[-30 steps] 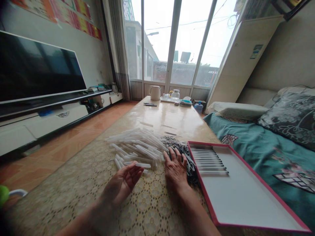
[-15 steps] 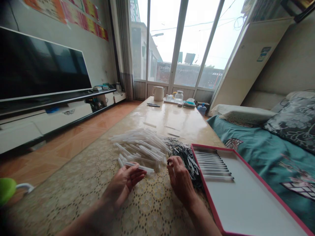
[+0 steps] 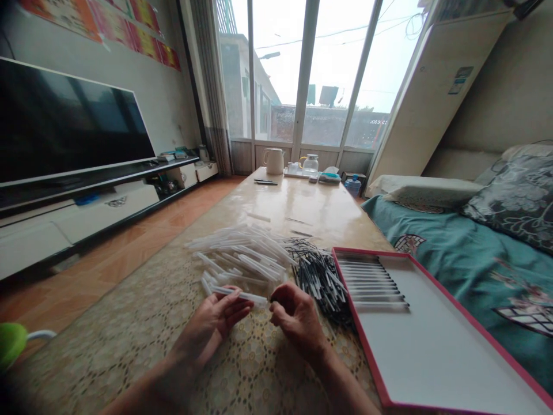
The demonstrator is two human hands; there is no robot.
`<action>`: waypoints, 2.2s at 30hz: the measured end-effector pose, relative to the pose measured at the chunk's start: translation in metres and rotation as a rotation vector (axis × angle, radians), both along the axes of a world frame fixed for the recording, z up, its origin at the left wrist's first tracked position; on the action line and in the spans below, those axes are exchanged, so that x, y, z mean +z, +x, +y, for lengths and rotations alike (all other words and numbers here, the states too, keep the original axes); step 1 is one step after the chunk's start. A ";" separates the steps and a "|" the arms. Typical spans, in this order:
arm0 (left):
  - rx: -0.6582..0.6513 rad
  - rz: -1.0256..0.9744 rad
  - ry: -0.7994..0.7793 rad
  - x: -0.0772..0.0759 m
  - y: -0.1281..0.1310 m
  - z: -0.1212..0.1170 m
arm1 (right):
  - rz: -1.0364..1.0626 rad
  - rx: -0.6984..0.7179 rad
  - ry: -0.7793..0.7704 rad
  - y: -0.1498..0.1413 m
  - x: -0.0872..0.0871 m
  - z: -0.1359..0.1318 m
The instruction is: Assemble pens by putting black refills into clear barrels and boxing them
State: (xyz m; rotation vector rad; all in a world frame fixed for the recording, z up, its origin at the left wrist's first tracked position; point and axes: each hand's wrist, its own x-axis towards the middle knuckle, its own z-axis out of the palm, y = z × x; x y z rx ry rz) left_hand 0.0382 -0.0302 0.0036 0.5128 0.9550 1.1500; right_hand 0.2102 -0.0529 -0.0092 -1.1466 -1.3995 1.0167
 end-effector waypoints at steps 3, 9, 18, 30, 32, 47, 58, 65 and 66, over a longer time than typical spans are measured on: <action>-0.007 -0.011 0.011 0.000 0.000 0.000 | 0.029 0.024 -0.019 -0.002 0.001 0.000; -0.012 0.004 0.020 -0.001 0.001 0.001 | 0.089 0.060 -0.029 -0.003 0.002 -0.001; -0.024 -0.012 0.048 0.003 0.000 -0.001 | 0.275 0.085 -0.095 -0.002 -0.002 0.002; -0.046 -0.079 0.092 -0.004 0.001 0.000 | 0.285 0.062 -0.099 0.000 -0.001 0.003; -0.062 -0.075 0.112 -0.004 0.000 0.000 | 0.225 0.053 -0.087 0.000 -0.002 0.002; -0.076 -0.041 0.112 -0.004 -0.001 0.001 | -0.218 0.061 0.002 0.003 -0.005 0.001; -0.072 -0.030 0.106 -0.003 -0.001 0.001 | -0.328 0.077 0.036 0.005 -0.006 0.000; -0.094 -0.040 0.111 -0.004 -0.001 0.001 | -0.361 0.048 0.034 0.004 -0.007 -0.001; -0.087 -0.042 0.111 -0.005 -0.001 0.002 | -0.372 0.049 0.044 0.004 -0.006 -0.001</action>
